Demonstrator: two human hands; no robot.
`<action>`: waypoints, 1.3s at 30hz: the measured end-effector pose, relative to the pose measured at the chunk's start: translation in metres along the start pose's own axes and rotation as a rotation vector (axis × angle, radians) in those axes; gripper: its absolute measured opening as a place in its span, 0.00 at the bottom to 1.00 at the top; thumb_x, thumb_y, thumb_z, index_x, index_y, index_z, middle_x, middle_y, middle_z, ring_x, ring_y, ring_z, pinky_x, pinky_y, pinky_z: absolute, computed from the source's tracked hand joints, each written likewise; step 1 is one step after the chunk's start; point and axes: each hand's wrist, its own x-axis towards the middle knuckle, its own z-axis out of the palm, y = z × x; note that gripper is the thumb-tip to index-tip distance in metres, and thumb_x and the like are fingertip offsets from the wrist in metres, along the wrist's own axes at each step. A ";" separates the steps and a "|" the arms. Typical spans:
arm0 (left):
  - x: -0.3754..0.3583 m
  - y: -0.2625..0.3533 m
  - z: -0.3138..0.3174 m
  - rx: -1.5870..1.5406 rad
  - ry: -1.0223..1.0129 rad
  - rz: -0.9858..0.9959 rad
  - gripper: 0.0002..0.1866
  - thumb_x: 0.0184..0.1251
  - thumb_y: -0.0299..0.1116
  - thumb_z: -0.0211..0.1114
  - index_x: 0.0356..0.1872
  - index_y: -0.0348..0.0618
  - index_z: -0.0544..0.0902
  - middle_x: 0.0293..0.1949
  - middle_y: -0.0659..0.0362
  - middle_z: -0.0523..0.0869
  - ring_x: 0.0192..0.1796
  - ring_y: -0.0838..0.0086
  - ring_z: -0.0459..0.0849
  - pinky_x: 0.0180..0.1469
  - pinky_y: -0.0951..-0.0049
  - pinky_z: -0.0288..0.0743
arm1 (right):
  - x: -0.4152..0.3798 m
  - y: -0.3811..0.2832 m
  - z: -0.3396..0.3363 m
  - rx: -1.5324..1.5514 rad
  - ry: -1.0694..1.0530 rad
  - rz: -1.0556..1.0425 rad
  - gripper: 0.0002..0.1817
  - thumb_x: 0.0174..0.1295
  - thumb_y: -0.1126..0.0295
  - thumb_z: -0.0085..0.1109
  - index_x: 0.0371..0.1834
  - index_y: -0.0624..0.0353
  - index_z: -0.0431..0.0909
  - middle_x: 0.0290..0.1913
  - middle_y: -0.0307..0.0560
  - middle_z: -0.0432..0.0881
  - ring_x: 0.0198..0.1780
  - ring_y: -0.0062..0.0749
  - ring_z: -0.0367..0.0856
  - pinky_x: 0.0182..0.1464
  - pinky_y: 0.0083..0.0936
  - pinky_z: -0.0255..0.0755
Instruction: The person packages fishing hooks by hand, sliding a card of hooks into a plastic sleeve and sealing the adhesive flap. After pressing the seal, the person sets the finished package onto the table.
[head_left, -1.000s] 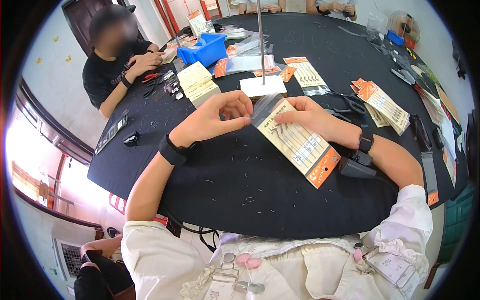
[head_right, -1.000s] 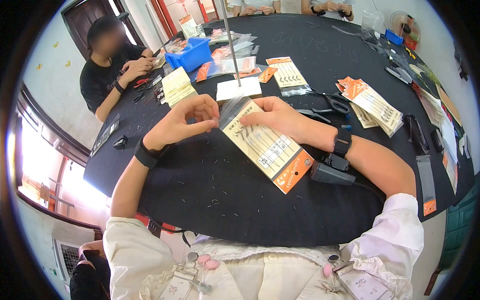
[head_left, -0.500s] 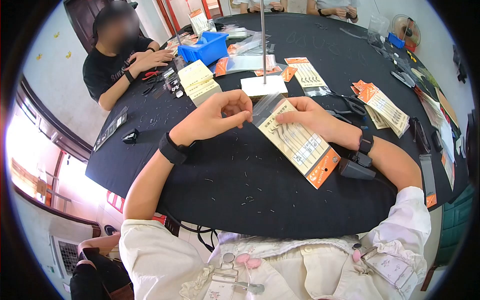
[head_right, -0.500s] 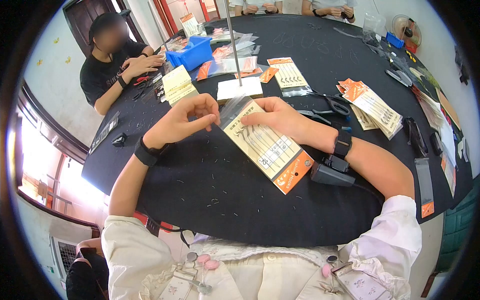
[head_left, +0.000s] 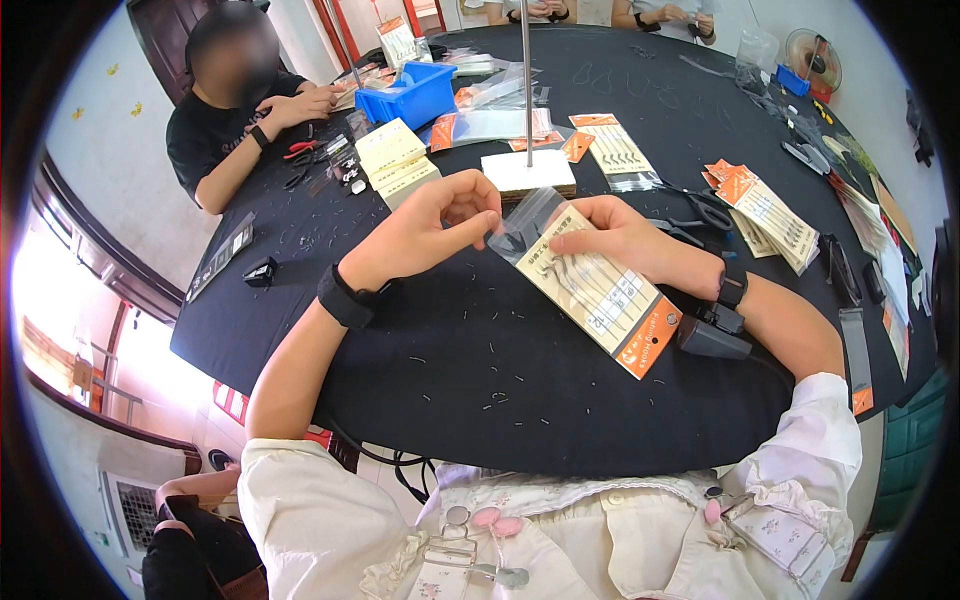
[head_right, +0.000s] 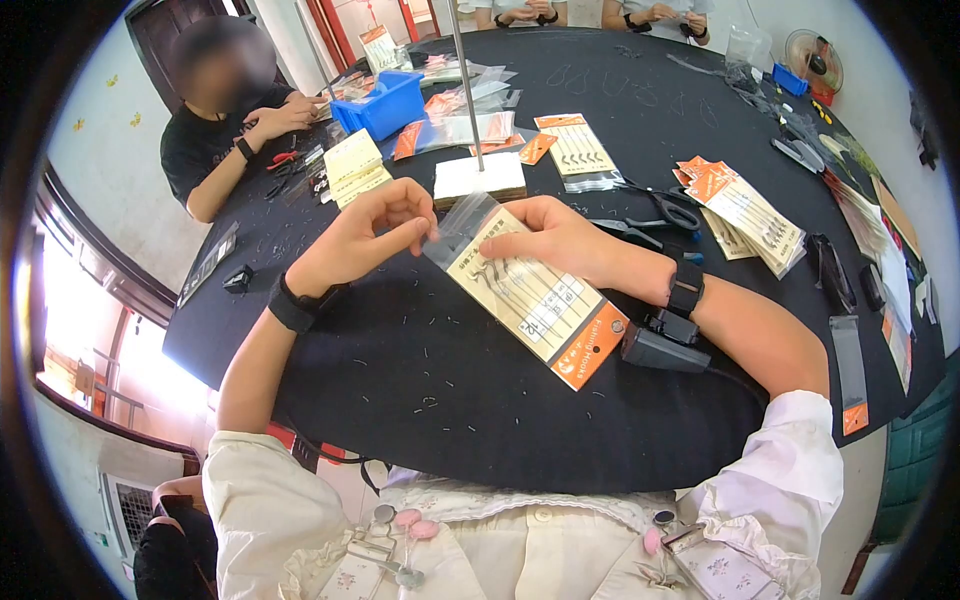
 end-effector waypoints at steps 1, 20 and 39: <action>0.000 -0.001 0.000 0.003 0.005 0.006 0.04 0.68 0.27 0.55 0.40 0.39 0.72 0.35 0.61 0.80 0.33 0.83 0.77 0.37 0.83 0.72 | 0.000 0.000 0.000 -0.001 0.000 0.001 0.16 0.59 0.67 0.61 0.48 0.64 0.77 0.38 0.41 0.84 0.33 0.14 0.81 0.34 0.13 0.74; 0.001 0.001 0.002 -0.014 0.078 0.027 0.05 0.70 0.28 0.53 0.42 0.39 0.71 0.38 0.59 0.80 0.35 0.83 0.75 0.40 0.82 0.70 | -0.002 -0.005 0.002 -0.114 -0.070 0.000 0.16 0.61 0.66 0.60 0.49 0.63 0.77 0.37 0.38 0.83 0.33 0.10 0.78 0.34 0.11 0.71; -0.001 0.004 0.003 0.053 0.141 0.031 0.06 0.66 0.29 0.58 0.40 0.38 0.75 0.34 0.63 0.80 0.33 0.86 0.75 0.36 0.84 0.68 | -0.001 -0.003 0.003 -0.067 -0.020 -0.020 0.17 0.61 0.66 0.60 0.49 0.64 0.76 0.37 0.39 0.83 0.32 0.11 0.79 0.33 0.11 0.73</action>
